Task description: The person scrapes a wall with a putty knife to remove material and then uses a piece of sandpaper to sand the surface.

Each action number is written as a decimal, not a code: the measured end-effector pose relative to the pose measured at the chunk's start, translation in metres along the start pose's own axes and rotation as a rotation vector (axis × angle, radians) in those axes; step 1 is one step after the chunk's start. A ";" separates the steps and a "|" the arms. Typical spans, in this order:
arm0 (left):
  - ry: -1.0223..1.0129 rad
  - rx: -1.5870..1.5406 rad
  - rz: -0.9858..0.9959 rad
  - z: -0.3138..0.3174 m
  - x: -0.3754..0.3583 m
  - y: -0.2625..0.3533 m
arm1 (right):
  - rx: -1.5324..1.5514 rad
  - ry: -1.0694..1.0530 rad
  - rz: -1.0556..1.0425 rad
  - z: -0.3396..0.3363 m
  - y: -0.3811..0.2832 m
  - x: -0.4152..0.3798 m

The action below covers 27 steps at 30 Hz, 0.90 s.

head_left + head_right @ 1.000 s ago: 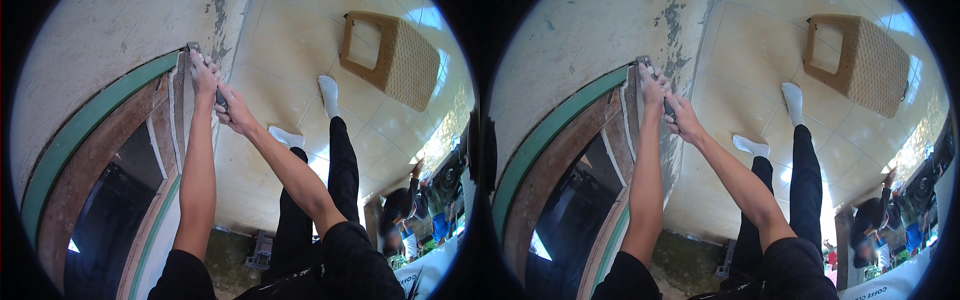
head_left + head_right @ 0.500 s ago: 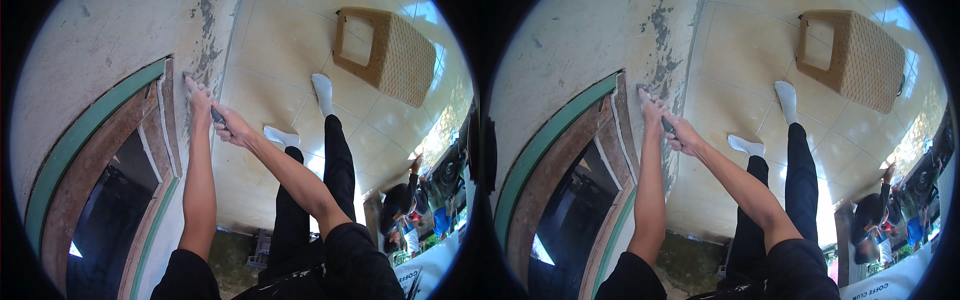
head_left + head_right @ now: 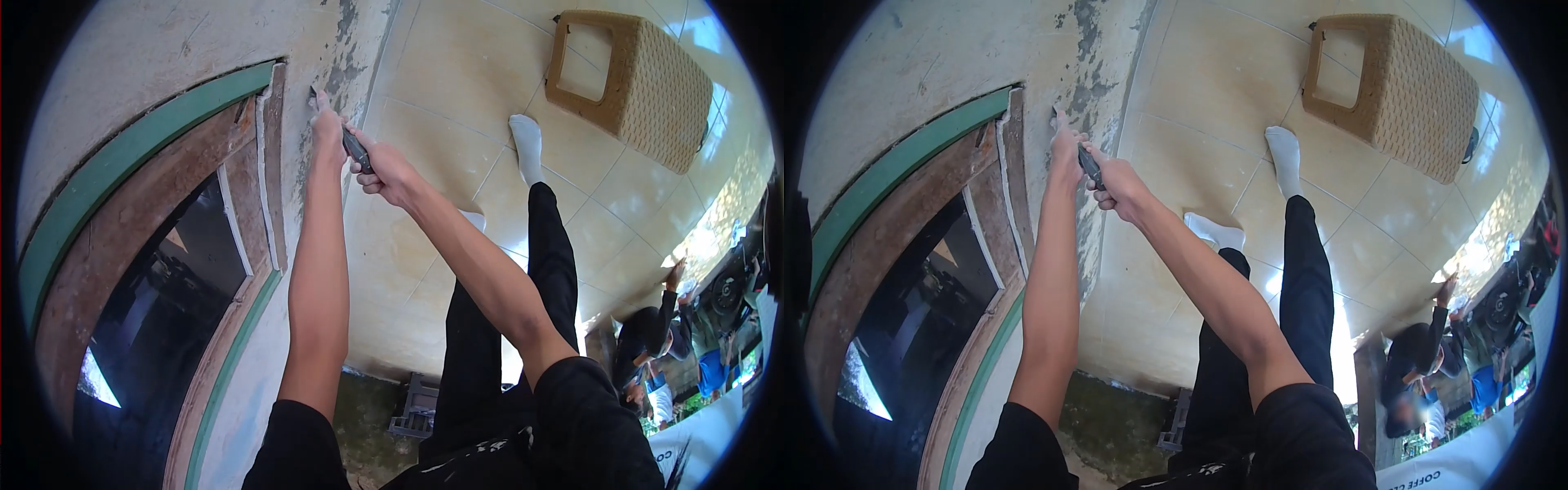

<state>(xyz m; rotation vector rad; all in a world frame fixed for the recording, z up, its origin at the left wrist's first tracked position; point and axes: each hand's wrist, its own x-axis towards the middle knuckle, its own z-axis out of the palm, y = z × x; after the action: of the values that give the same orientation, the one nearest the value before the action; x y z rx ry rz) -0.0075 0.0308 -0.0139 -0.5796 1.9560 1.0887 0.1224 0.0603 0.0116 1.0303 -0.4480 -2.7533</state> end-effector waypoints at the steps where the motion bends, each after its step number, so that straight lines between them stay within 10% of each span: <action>1: 0.001 -0.005 -0.003 -0.003 -0.017 -0.001 | -0.334 0.145 -0.151 0.001 0.004 -0.006; 3: 0.083 -0.080 0.109 -0.012 -0.048 -0.003 | -0.671 0.289 -0.295 0.012 0.020 -0.019; 5: 0.058 -0.186 0.086 -0.016 -0.053 0.000 | -1.286 0.445 -0.880 0.035 0.034 -0.035; 13: -0.489 -0.819 -0.032 -0.056 -0.035 -0.013 | -1.183 0.435 -0.574 0.069 0.032 -0.045; 27: -0.567 -0.873 -0.014 -0.035 -0.014 -0.013 | -1.120 0.458 -0.689 0.066 0.009 -0.027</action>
<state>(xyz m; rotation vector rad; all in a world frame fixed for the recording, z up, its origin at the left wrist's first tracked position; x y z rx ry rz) -0.0056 -0.0057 0.0019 -0.6271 0.9360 1.8559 0.0991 0.0733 0.0781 1.4752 1.5514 -2.3501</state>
